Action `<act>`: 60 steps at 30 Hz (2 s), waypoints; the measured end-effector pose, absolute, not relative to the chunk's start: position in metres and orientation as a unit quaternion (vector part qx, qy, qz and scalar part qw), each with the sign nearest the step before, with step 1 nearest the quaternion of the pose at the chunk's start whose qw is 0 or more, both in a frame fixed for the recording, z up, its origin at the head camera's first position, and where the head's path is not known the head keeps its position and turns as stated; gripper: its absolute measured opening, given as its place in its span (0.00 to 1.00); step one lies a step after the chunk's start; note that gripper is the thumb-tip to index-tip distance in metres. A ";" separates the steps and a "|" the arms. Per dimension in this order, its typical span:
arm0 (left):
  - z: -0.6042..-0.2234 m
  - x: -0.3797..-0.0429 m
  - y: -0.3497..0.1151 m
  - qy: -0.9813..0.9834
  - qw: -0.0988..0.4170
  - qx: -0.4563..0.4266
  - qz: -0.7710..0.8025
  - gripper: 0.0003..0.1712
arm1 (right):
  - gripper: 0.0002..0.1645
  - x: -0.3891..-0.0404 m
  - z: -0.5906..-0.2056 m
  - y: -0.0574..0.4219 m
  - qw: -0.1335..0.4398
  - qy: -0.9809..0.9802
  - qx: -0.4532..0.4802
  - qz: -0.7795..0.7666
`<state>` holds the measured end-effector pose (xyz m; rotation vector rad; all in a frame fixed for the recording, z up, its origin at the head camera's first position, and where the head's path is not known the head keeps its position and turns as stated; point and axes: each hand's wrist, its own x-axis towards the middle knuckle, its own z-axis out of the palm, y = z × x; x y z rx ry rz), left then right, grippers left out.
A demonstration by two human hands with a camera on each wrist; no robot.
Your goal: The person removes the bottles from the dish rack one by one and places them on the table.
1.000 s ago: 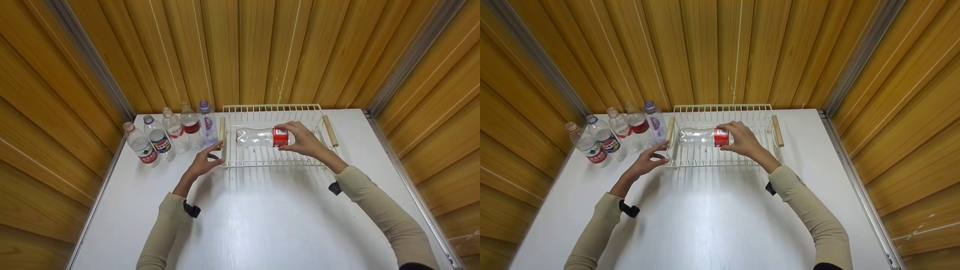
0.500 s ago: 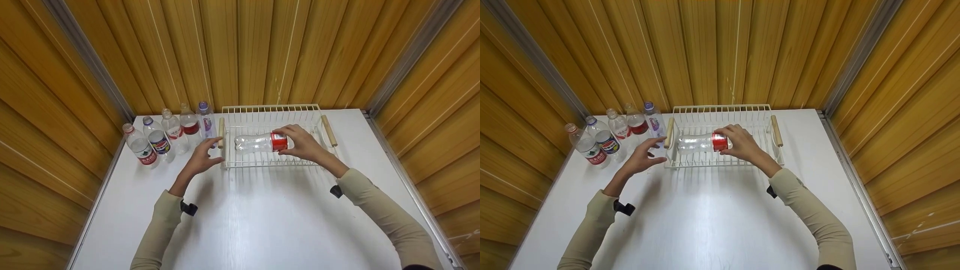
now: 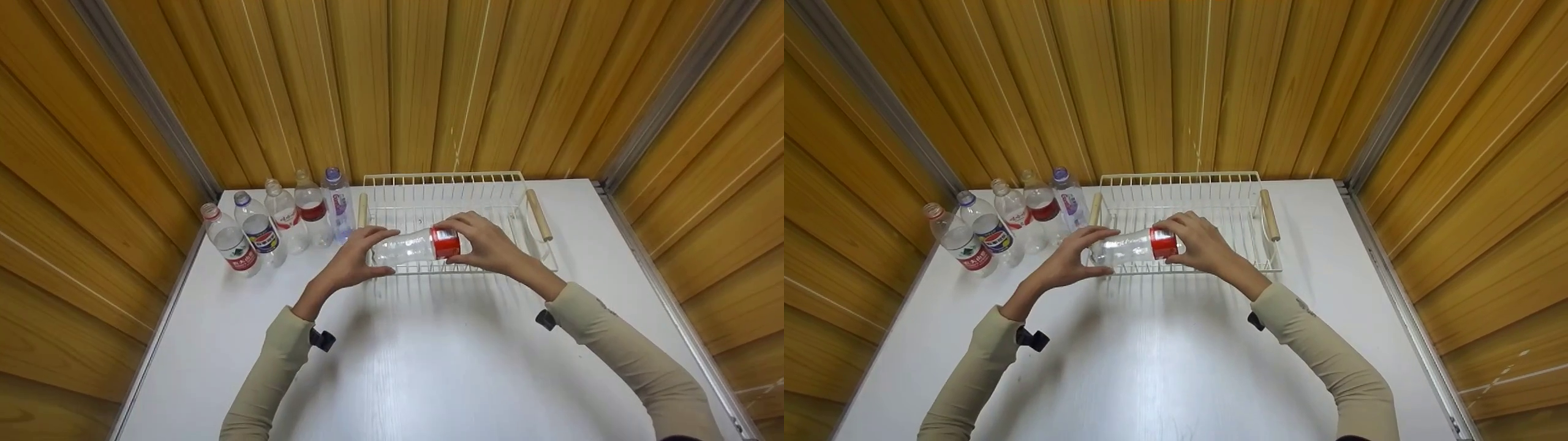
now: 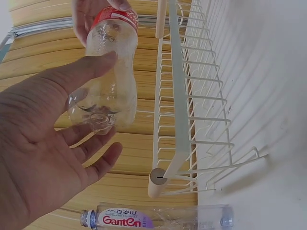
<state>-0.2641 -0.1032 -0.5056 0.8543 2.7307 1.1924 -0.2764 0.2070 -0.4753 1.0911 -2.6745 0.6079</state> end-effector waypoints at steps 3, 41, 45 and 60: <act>-0.505 -0.263 -0.099 0.882 0.021 0.285 0.375 0.41 | 0.40 -0.273 -0.475 0.205 0.102 -0.900 0.379 0.189; -0.511 -0.253 -0.130 0.934 -0.077 0.261 0.230 0.42 | 0.49 -0.280 -0.467 0.252 0.105 -0.903 0.379 0.176; -0.514 -0.249 -0.148 0.934 -0.049 0.214 0.280 0.43 | 0.47 -0.285 -0.473 0.274 0.105 -0.908 0.351 0.203; -0.549 -0.245 -0.205 0.813 -0.019 0.155 0.561 0.39 | 0.37 -0.309 -0.501 0.343 0.069 -0.934 0.254 0.242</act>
